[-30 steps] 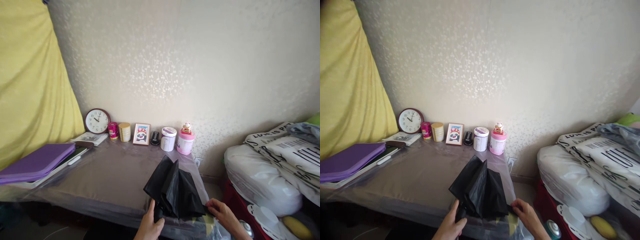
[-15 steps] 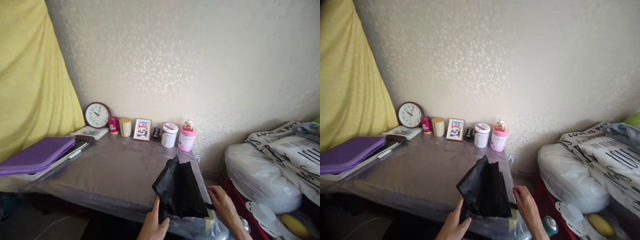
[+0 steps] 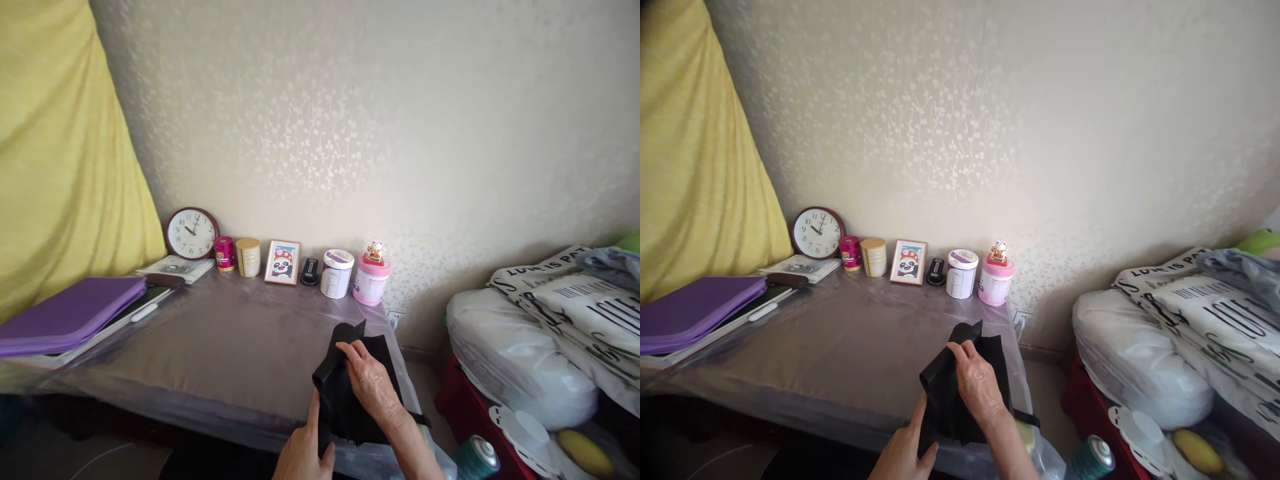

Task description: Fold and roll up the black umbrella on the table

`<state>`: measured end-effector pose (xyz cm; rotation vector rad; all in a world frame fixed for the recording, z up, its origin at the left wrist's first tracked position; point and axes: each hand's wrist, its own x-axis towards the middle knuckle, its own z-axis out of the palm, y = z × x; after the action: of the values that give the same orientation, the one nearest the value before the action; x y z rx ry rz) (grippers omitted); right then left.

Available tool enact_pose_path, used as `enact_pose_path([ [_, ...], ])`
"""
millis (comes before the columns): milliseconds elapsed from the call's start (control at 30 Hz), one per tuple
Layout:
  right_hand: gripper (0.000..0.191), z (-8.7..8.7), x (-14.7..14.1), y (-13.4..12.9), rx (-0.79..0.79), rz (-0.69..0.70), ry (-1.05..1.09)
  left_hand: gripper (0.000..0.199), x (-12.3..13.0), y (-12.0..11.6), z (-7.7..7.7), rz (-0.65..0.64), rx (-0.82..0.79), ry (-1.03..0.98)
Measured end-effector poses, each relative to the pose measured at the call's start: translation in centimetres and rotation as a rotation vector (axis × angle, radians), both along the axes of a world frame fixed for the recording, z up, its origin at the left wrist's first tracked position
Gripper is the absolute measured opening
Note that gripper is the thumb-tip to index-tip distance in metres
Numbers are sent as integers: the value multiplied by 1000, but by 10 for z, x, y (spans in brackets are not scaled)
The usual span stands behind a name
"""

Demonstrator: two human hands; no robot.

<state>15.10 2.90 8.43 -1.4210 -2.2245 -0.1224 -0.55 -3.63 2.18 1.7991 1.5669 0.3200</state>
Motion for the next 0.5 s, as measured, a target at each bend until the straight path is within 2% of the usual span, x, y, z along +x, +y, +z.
enact_pose_path([
  [100,27,-3,-4,10,20,-50,24,75,-3,2,5,-22,4,81],
  [300,27,3,-24,29,28,-51,98,75,-1,3,11,-57,4,192],
  [367,25,-3,-32,36,23,-31,79,75,2,4,9,-75,-7,223],
  [500,22,-28,-40,50,-11,26,30,72,7,7,3,-90,-37,266],
])
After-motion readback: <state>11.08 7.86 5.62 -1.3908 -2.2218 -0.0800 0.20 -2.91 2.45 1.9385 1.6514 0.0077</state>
